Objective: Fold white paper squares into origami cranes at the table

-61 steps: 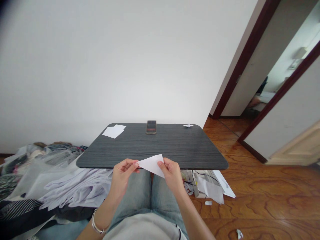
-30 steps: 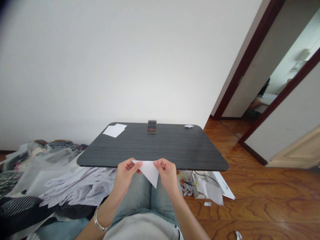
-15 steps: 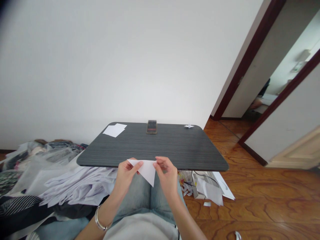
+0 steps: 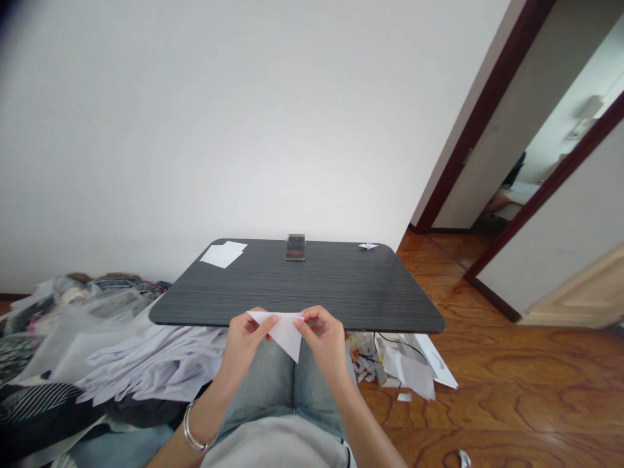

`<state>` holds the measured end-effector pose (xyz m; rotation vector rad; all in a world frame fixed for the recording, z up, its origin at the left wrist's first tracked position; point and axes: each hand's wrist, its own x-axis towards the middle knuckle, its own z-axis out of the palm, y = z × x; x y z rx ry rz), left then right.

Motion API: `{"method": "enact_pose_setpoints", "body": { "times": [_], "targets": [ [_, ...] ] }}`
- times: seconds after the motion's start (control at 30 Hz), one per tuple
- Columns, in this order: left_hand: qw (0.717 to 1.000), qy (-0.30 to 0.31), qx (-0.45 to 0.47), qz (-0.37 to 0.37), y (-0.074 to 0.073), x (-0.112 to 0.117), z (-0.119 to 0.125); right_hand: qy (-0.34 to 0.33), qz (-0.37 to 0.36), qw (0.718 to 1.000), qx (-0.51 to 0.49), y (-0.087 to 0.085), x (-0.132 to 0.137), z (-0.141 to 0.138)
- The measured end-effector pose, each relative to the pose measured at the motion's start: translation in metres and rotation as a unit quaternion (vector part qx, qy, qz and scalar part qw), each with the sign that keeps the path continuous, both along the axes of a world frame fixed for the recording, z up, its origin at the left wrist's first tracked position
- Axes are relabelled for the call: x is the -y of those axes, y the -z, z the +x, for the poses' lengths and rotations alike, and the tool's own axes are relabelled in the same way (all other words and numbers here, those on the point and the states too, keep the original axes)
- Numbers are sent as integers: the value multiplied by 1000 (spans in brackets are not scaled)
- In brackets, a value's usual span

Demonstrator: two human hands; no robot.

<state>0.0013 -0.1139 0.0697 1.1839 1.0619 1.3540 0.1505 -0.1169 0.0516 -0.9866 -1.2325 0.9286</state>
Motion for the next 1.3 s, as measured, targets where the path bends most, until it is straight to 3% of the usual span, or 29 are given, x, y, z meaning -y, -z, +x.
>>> {"method": "enact_pose_setpoints", "body": {
  "times": [0.13,0.4,0.83,1.3],
  "targets": [
    [1000,20,22,-2,0,1,0,-13,-52,998,-37,-1,-2,0],
    [998,60,15,-1,1,1,-1,-1,-69,995,-78,-6,0,-4],
    [1000,22,-6,-1,1,1,1,28,-72,993,-89,-5,-1,-8],
    [1000,5,-14,9,-1,3,1,-4,-90,988,-124,-8,-1,-5]
  ]
}}
